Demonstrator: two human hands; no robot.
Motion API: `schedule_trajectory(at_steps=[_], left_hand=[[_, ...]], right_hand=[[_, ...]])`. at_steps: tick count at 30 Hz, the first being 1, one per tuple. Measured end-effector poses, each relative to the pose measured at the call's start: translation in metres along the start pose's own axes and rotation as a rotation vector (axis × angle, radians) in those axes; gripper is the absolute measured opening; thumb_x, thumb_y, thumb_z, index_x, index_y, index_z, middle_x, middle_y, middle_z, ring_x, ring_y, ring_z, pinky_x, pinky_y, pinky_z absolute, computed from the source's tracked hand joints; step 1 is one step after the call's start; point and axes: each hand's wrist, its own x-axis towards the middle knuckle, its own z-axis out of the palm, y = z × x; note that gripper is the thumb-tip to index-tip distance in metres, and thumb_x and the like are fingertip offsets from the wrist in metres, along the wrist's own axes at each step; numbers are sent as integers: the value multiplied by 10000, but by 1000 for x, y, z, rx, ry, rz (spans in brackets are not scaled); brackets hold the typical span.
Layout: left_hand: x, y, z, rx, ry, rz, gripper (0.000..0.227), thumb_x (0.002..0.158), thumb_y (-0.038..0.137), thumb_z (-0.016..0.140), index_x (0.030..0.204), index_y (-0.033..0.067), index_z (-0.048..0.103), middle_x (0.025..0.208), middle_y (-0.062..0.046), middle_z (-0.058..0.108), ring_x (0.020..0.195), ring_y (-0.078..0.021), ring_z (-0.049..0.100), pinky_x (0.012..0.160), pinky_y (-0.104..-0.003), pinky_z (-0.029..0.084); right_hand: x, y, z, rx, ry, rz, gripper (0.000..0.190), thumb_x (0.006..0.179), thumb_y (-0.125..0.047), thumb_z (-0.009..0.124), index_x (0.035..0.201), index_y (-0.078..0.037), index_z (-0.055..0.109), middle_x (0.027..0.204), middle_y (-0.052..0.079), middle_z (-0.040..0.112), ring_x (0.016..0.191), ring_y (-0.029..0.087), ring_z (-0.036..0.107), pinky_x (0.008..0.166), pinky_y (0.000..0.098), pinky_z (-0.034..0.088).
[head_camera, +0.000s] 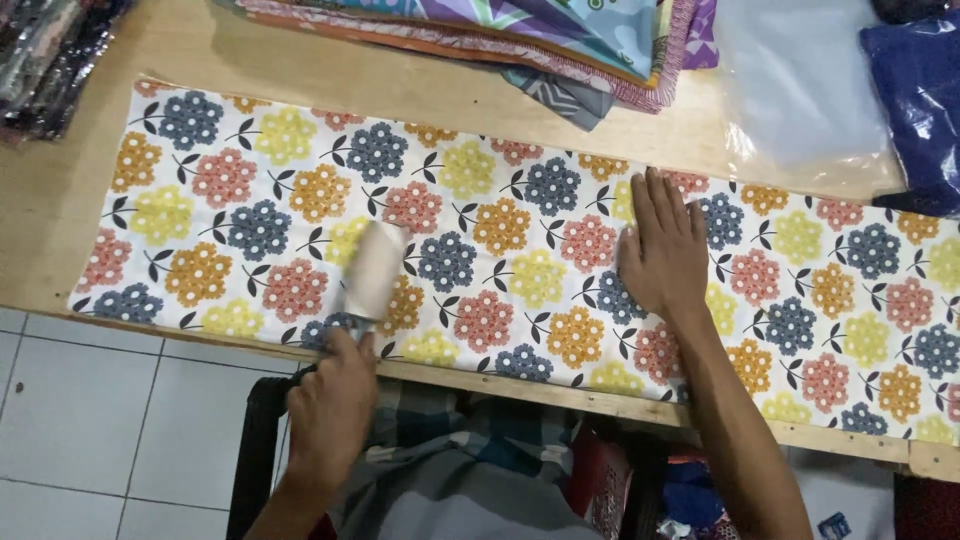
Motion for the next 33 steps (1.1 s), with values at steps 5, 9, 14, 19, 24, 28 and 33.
schedule_trajectory(at_steps=[5, 9, 14, 19, 24, 28, 33], left_hand=[[21, -34, 4, 206, 202, -6, 421, 1118, 447, 383, 1283, 72, 477, 804, -78, 753, 651, -275, 778, 495, -380, 596], [23, -47, 7, 329, 305, 33, 397, 1109, 477, 431, 1226, 103, 495, 770, -73, 744, 623, -279, 765, 494, -402, 585], [36, -66, 19, 413, 398, 23, 362, 1132, 489, 410, 1170, 141, 503, 739, -22, 738, 611, -262, 750, 490, -393, 559], [45, -83, 0, 255, 275, 5, 452, 1137, 466, 385, 1247, 48, 516, 767, -102, 734, 584, -273, 761, 464, -382, 597], [57, -100, -35, 67, 213, -181, 508, 1191, 422, 300, 1320, -36, 476, 995, -256, 746, 822, -448, 757, 666, -564, 578], [75, -137, -21, 153, 300, -184, 475, 1215, 414, 327, 1245, -18, 522, 981, -267, 765, 832, -485, 763, 686, -597, 562], [100, -179, -18, 278, 431, -259, 565, 1217, 391, 383, 1401, -128, 510, 986, -292, 791, 839, -498, 782, 669, -597, 571]], right_hand=[[3, -1, -3, 7, -19, 16, 685, 1032, -431, 125, 1652, -146, 188, 1717, 124, 218, 1599, 294, 168, 1276, 546, 55], [2, -3, -4, 15, -36, 28, 684, 1025, -404, 153, 1655, -141, 181, 1722, 118, 208, 1600, 290, 162, 1276, 546, 40], [1, -6, -5, 19, -22, 26, 688, 1029, -409, 143, 1655, -128, 201, 1721, 122, 218, 1600, 285, 162, 1277, 536, 41], [1, -5, -4, 14, -5, 25, 681, 1028, -389, 187, 1655, -125, 222, 1714, 131, 245, 1593, 301, 190, 1276, 541, 57], [1, -1, 1, 0, 16, -3, 674, 1042, -395, 165, 1659, -127, 220, 1719, 121, 242, 1596, 295, 189, 1273, 542, 78], [-1, -2, -1, 24, 10, 10, 678, 1034, -403, 171, 1660, -146, 218, 1720, 114, 236, 1595, 299, 185, 1272, 552, 69], [-1, -1, 0, 19, 33, -9, 668, 1049, -402, 175, 1659, -135, 230, 1718, 119, 241, 1596, 292, 187, 1276, 550, 66]])
